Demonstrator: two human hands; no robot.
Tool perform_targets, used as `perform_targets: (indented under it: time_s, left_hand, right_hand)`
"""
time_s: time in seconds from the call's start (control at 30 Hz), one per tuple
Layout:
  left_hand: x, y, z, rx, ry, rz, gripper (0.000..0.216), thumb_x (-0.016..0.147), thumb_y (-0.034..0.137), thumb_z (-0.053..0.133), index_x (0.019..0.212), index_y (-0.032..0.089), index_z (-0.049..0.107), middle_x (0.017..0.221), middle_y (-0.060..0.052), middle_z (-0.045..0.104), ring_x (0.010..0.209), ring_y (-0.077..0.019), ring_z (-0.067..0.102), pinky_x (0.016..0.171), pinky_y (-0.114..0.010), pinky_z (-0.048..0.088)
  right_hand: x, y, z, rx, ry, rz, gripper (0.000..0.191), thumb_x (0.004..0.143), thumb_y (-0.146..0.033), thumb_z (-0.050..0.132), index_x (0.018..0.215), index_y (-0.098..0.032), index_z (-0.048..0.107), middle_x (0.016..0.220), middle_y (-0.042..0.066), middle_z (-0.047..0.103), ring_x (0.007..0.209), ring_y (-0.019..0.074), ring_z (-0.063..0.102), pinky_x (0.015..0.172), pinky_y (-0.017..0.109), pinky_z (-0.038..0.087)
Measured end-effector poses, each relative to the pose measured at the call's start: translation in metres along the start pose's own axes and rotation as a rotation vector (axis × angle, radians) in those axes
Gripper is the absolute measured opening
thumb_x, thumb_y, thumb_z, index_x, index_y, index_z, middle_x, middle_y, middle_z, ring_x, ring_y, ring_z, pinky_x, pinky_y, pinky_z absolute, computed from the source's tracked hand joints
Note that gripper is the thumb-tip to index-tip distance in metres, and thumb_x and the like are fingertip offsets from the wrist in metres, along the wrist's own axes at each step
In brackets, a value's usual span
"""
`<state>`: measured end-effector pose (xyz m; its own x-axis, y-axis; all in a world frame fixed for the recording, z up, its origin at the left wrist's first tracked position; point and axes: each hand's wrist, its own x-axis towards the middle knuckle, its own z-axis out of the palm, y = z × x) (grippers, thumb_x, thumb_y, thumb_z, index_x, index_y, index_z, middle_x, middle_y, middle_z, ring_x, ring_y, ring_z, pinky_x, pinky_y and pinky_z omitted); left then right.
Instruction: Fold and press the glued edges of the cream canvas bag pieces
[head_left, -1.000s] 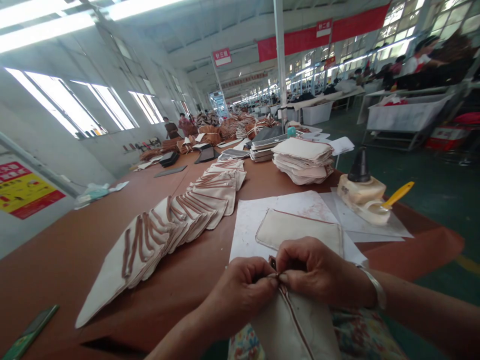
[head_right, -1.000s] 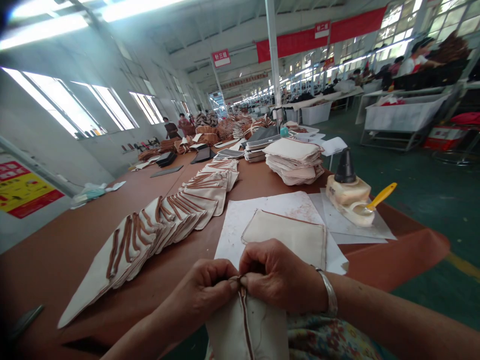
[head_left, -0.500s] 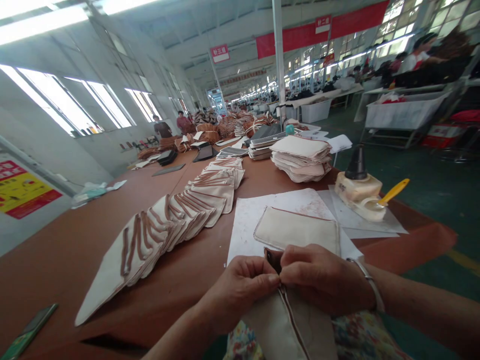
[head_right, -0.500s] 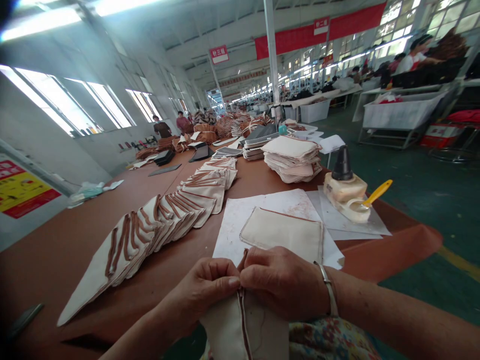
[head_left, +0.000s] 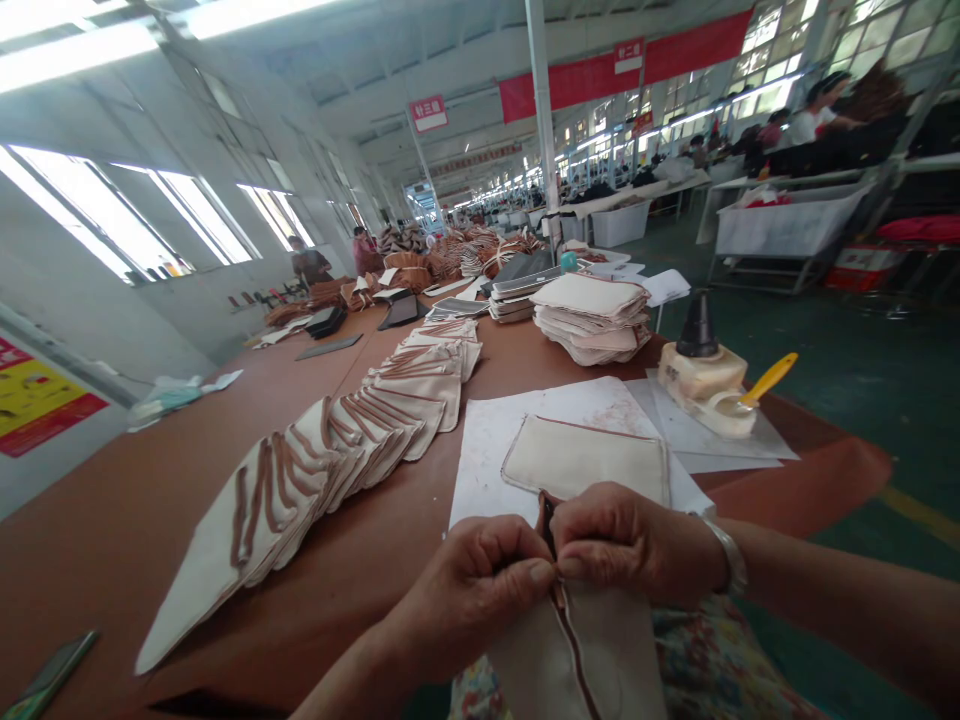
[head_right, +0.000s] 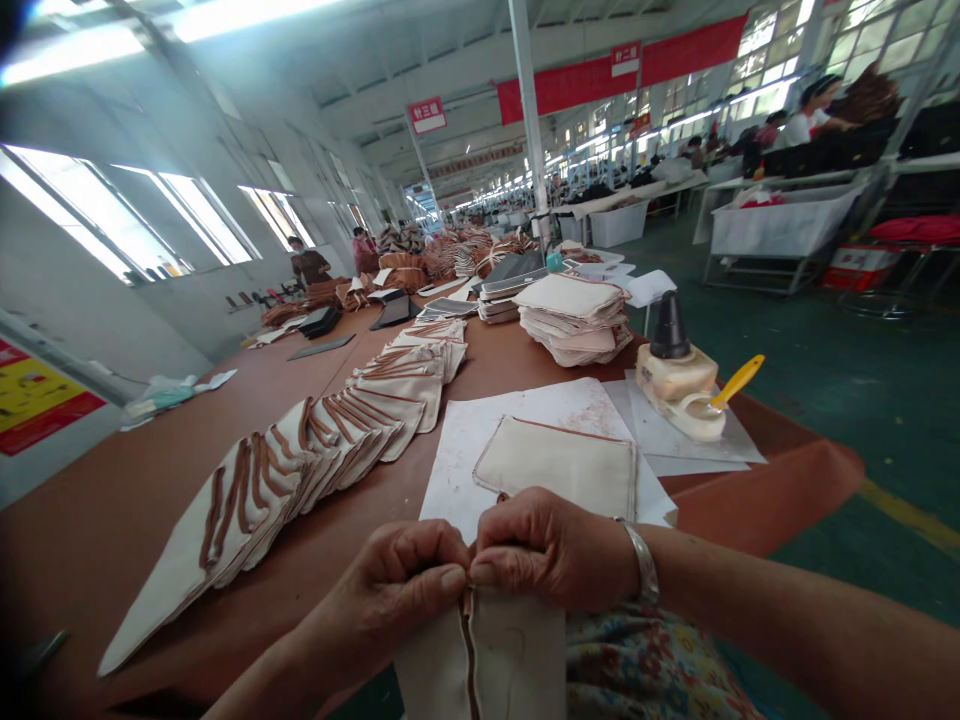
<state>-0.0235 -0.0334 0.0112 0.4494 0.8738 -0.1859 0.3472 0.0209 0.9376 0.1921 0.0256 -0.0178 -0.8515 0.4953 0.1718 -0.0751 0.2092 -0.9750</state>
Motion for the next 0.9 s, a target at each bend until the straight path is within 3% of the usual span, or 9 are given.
perform_targets:
  time_s: [0.13,0.23,0.3,0.4,0.57,0.67,0.77,0.83,0.9]
  left_hand:
    - [0.002,0.007,0.002,0.08,0.045,-0.008,0.04,0.088,0.051,0.061,0.076,0.013,0.061,0.069,0.001,0.049,0.062,-0.0091,0.036,0.054,-0.022,0.026]
    - [0.003,0.013,-0.001,-0.045,-0.044,-0.051,0.042,0.086,0.054,0.063,0.077,0.013,0.061,0.067,0.002,0.046,0.06,-0.0088,0.035,0.053,-0.022,0.025]
    - [0.003,0.013,-0.006,-0.2,-0.107,-0.08,0.049,0.088,0.059,0.055,0.077,0.012,0.063,0.066,0.001,0.047,0.058,-0.0096,0.036,0.053,-0.023,0.027]
    - [0.001,0.008,-0.011,-0.301,-0.106,-0.121,0.066,0.095,0.063,0.035,0.079,0.008,0.068,0.067,-0.004,0.052,0.059,-0.0118,0.04,0.055,-0.025,0.028]
    - [-0.001,0.003,-0.009,-0.222,-0.163,-0.147,0.048,0.083,0.059,0.064,0.072,0.013,0.059,0.062,0.003,0.041,0.056,-0.0085,0.031,0.052,-0.024,0.021]
    - [-0.003,0.008,-0.006,-0.144,-0.12,-0.078,0.045,0.083,0.056,0.065,0.069,0.014,0.055,0.061,0.005,0.036,0.056,-0.0078,0.029,0.05,-0.023,0.019]
    - [-0.002,0.008,-0.009,-0.131,-0.141,-0.041,0.047,0.084,0.058,0.063,0.073,0.013,0.06,0.066,0.003,0.043,0.06,-0.0092,0.036,0.054,-0.022,0.027]
    - [0.0,0.002,-0.016,-0.201,-0.277,-0.082,0.053,0.075,0.065,0.069,0.082,0.013,0.067,0.073,0.0,0.053,0.068,-0.0133,0.046,0.063,-0.023,0.038]
    - [0.001,-0.009,-0.028,-0.215,-0.269,-0.106,0.053,0.06,0.061,0.082,0.08,0.013,0.071,0.074,-0.001,0.058,0.073,-0.0171,0.052,0.074,-0.028,0.044]
  right_hand:
    - [0.001,-0.005,-0.005,-0.103,-0.025,0.008,0.046,0.098,-0.054,0.046,0.075,-0.014,0.052,0.071,-0.003,0.041,0.066,0.01,0.036,0.057,0.022,0.032]
    - [0.003,-0.01,-0.007,-0.067,-0.049,0.012,0.046,0.096,-0.053,0.05,0.073,-0.014,0.053,0.068,-0.003,0.042,0.064,0.0092,0.036,0.056,0.021,0.032]
    - [0.003,-0.01,-0.006,0.023,-0.042,-0.01,0.045,0.093,-0.053,0.057,0.074,-0.012,0.056,0.07,-0.002,0.048,0.065,0.0094,0.04,0.058,0.02,0.036]
    - [0.003,-0.008,-0.006,0.103,-0.047,-0.039,0.042,0.092,-0.05,0.059,0.075,-0.012,0.059,0.073,0.0,0.055,0.066,0.0098,0.045,0.061,0.021,0.04]
    - [0.002,-0.005,-0.005,0.084,-0.051,-0.072,0.035,0.095,-0.042,0.059,0.075,-0.012,0.058,0.072,0.0,0.055,0.064,0.0088,0.045,0.059,0.019,0.039]
    - [0.003,-0.009,-0.001,0.075,-0.039,-0.086,0.034,0.094,-0.039,0.06,0.072,-0.013,0.056,0.071,-0.001,0.053,0.062,0.0081,0.043,0.056,0.019,0.036]
    - [0.003,-0.017,0.0,0.164,-0.032,-0.059,0.036,0.092,-0.04,0.063,0.07,-0.013,0.054,0.069,0.0,0.054,0.061,0.0086,0.044,0.055,0.02,0.037]
    - [0.001,-0.022,-0.006,0.229,0.013,-0.051,0.036,0.09,-0.042,0.064,0.07,-0.014,0.055,0.069,0.0,0.055,0.06,0.0095,0.045,0.054,0.021,0.036]
    - [-0.002,-0.023,-0.022,0.246,0.104,-0.075,0.037,0.089,-0.045,0.065,0.071,-0.014,0.057,0.066,0.0,0.052,0.057,0.0096,0.042,0.051,0.022,0.032]
